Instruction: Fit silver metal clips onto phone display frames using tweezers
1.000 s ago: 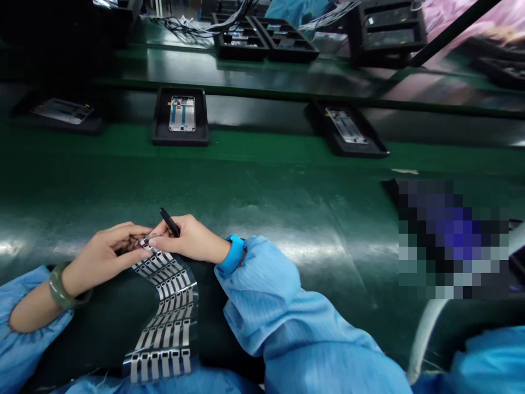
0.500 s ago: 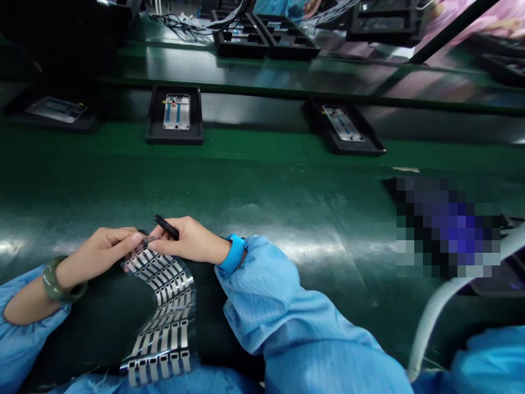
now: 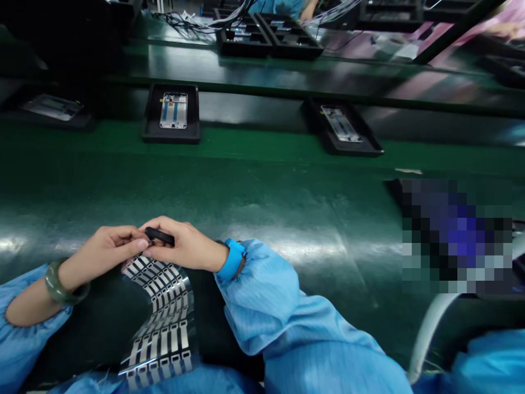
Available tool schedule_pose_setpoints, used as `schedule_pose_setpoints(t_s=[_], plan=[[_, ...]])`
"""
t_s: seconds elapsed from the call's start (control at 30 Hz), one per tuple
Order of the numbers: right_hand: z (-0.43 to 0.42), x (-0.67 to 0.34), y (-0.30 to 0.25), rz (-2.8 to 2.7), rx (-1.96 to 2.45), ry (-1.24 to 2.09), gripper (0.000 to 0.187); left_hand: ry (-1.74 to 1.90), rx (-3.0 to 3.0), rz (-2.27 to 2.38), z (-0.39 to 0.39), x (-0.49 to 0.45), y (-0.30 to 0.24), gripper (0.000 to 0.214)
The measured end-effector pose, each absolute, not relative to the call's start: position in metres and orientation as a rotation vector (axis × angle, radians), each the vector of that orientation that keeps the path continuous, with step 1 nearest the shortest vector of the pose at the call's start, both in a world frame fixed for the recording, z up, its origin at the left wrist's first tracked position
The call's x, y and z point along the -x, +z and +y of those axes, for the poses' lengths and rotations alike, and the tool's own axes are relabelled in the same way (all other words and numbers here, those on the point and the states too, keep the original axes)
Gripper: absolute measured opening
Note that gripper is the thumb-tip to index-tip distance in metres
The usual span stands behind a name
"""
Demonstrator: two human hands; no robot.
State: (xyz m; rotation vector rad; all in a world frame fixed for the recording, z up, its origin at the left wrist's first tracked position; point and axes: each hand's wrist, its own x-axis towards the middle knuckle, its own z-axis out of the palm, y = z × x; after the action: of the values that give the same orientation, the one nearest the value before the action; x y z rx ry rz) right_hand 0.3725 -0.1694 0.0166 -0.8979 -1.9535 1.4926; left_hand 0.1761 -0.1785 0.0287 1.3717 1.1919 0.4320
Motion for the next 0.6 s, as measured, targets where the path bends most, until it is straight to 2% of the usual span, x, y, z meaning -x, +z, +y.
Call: schedule_pose_setpoints(t_s=[0.07, 0.2, 0.3, 0.4, 0.5, 0.6], plan=[[-0.170, -0.373, 0.015, -1.936, 0.866, 1.480, 0.042, 0.448, -1.351, 1.176, -0.177, -0.174, 0.026, 0.034], [-0.165, -0.376, 0.014, -1.905, 0.877, 1.451, 0.042, 0.530, -1.327, 1.147, -0.174, -0.168, 0.017, 0.049], [-0.151, -0.387, 0.015, -1.799, 0.969, 1.383, 0.044, 0.840, -1.429, 1.229, -0.174, -0.167, 0.013, 0.050], [-0.131, -0.408, 0.013, -1.707, 1.129, 1.268, 0.045, 1.058, -1.881, 1.265, -0.178, -0.173, 0.014, 0.047], [-0.113, -0.435, 0.009, -1.611, 1.326, 1.090, 0.043, 0.722, -2.400, 0.953, -0.189, -0.188, 0.015, 0.055], [-0.104, -0.460, 0.005, -1.383, 1.406, 0.960, 0.032, 0.298, -2.683, 0.667, -0.200, -0.205, 0.009, 0.060]])
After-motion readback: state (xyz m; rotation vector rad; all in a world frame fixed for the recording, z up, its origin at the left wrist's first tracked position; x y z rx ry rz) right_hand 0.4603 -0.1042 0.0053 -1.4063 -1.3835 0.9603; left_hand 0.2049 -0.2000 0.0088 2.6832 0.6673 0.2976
